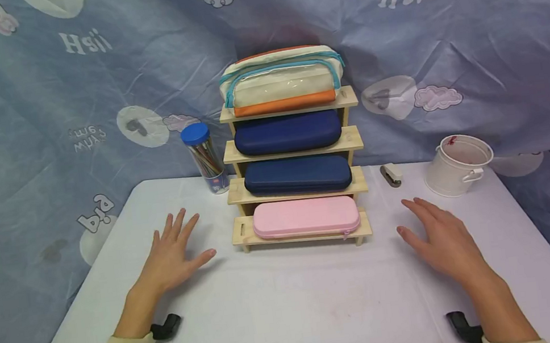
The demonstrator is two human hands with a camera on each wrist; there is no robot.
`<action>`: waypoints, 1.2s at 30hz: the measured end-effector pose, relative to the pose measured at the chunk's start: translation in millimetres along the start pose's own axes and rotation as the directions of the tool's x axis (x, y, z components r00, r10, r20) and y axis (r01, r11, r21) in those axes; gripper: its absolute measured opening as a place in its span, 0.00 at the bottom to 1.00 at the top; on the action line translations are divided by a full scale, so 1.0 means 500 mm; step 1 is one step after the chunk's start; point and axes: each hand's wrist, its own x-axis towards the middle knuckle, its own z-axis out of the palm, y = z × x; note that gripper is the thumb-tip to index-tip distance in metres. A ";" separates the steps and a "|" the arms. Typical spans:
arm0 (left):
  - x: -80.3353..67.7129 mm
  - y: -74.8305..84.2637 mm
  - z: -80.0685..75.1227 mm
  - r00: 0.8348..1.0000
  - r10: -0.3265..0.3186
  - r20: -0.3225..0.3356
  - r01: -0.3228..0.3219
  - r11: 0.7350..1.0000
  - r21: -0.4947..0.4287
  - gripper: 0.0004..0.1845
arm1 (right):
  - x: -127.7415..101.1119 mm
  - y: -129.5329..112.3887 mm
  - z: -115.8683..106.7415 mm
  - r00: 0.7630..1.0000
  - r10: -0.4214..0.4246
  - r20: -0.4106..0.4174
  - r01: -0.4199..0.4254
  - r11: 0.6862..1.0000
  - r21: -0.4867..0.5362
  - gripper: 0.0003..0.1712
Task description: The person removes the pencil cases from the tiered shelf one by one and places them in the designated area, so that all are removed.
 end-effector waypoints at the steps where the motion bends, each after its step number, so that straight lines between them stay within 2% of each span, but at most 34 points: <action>1: 0.000 0.005 -0.001 1.000 0.016 0.001 -0.016 0.997 -0.074 0.50 | 0.000 -0.006 -0.002 1.000 -0.011 -0.002 0.011 0.999 0.037 0.36; 2: 0.000 0.011 -0.001 1.000 0.031 0.001 -0.031 0.987 -0.161 0.47 | 0.000 -0.013 -0.004 1.000 -0.024 -0.001 0.024 0.997 0.077 0.34; 4: 0.003 0.028 0.000 0.998 0.060 0.003 -0.055 0.936 -0.347 0.41 | 0.003 -0.030 -0.007 0.999 -0.040 0.010 0.038 0.987 0.157 0.31; 6: 0.011 0.050 0.004 0.998 0.067 0.004 -0.056 0.860 -0.507 0.35 | 0.009 -0.048 -0.006 0.998 -0.062 0.019 0.056 0.973 0.224 0.32; 8: 0.023 0.071 0.012 0.998 0.062 0.015 -0.039 0.779 -0.626 0.30 | 0.019 -0.068 -0.001 0.996 -0.082 0.037 0.068 0.959 0.277 0.34; 11: 0.042 0.100 0.031 0.998 0.031 0.049 0.016 0.664 -0.747 0.25 | 0.036 -0.093 0.012 0.993 -0.110 0.051 0.086 0.936 0.341 0.37; 13: 0.054 0.114 0.045 0.997 0.017 0.071 0.046 0.598 -0.800 0.23 | 0.047 -0.108 0.022 0.991 -0.124 0.049 0.096 0.920 0.379 0.38; 17: 0.072 0.127 0.074 0.996 0.020 0.091 0.068 0.512 -0.857 0.23 | 0.061 -0.128 0.039 0.989 -0.147 0.019 0.125 0.896 0.425 0.41; 21: 0.075 0.131 0.088 0.994 0.027 0.107 0.083 0.451 -0.889 0.25 | 0.063 -0.138 0.051 0.986 -0.164 -0.039 0.165 0.897 0.409 0.42; 22: 0.072 0.133 0.085 0.993 0.025 0.111 0.090 0.432 -0.897 0.25 | 0.063 -0.138 0.053 0.985 -0.164 -0.049 0.170 0.899 0.404 0.42; 28: 0.056 0.144 0.063 0.992 -0.015 0.128 0.125 0.363 -0.924 0.22 | 0.057 -0.141 0.058 0.980 -0.169 -0.105 0.197 0.900 0.388 0.40; 32: 0.057 0.145 0.066 0.989 -0.011 0.144 0.139 0.336 -0.932 0.21 | 0.054 -0.143 0.057 0.974 -0.173 -0.143 0.215 0.906 0.364 0.40; 36: 0.059 0.143 0.067 0.988 -0.001 0.157 0.149 0.320 -0.936 0.22 | 0.051 -0.146 0.061 0.970 -0.176 -0.167 0.225 0.910 0.349 0.38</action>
